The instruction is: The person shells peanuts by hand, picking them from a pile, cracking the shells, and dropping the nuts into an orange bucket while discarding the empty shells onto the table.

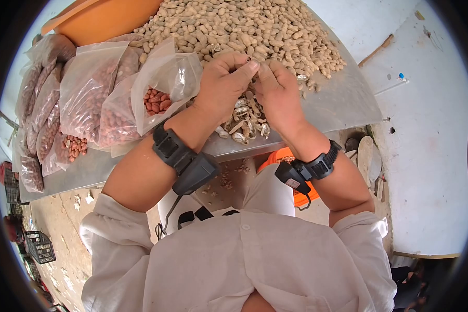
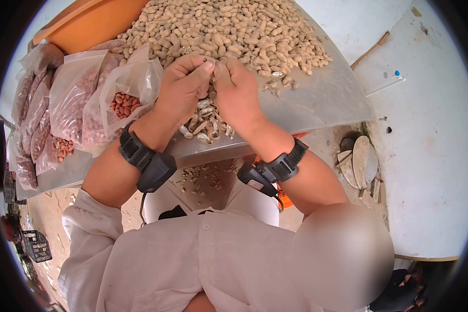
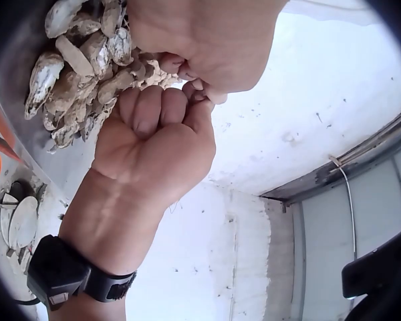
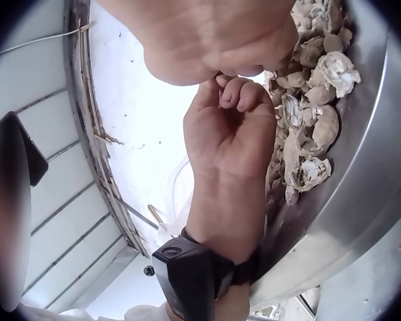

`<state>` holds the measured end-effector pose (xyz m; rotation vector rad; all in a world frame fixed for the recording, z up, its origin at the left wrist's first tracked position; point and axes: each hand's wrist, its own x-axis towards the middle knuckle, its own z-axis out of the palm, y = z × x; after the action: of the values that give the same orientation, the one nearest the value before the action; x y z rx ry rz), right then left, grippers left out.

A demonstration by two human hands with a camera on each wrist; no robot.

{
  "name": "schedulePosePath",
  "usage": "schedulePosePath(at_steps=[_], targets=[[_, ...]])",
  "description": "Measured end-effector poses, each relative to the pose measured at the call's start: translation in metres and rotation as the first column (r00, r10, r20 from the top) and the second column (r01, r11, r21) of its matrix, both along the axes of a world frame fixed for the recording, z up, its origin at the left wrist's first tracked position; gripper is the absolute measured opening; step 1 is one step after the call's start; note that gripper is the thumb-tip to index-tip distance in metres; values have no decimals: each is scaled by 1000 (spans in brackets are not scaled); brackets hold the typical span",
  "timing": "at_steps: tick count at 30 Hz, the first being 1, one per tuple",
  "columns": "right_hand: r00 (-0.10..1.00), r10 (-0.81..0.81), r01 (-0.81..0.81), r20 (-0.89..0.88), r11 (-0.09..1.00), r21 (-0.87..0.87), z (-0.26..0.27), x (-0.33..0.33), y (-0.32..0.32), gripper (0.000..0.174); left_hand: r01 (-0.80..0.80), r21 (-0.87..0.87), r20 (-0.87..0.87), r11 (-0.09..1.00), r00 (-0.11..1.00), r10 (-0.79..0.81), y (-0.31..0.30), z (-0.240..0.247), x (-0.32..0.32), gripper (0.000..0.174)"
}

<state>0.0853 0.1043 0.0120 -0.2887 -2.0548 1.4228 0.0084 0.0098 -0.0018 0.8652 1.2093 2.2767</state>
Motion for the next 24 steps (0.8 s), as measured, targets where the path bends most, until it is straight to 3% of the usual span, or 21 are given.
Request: schedulePosePath(at_steps=[3, 12, 18, 21, 24], targets=[[999, 31, -34, -18, 987, -158, 0, -1, -4, 25, -14, -20, -24, 1000, 1000, 13, 0, -2, -2, 13], [997, 62, -72, -54, 976, -205, -1, -5, -4, 27, -33, -1, -45, 999, 998, 33, -1, -2, -2, 10], [988, 116, -149, -98, 867, -476, 8, -9, -7, 25, -69, -7, -24, 998, 997, 69, -1, -1, -2, 12], [957, 258, -284, -135, 721, -632, 4, -10, 2, 22, -52, 11, -4, 999, 999, 52, -2, 1, -3, 11], [926, 296, -354, -233, 472, -808, 7, -10, 2, 20, -141, -77, -125, 987, 984, 130, -4, 4, 0, 12]])
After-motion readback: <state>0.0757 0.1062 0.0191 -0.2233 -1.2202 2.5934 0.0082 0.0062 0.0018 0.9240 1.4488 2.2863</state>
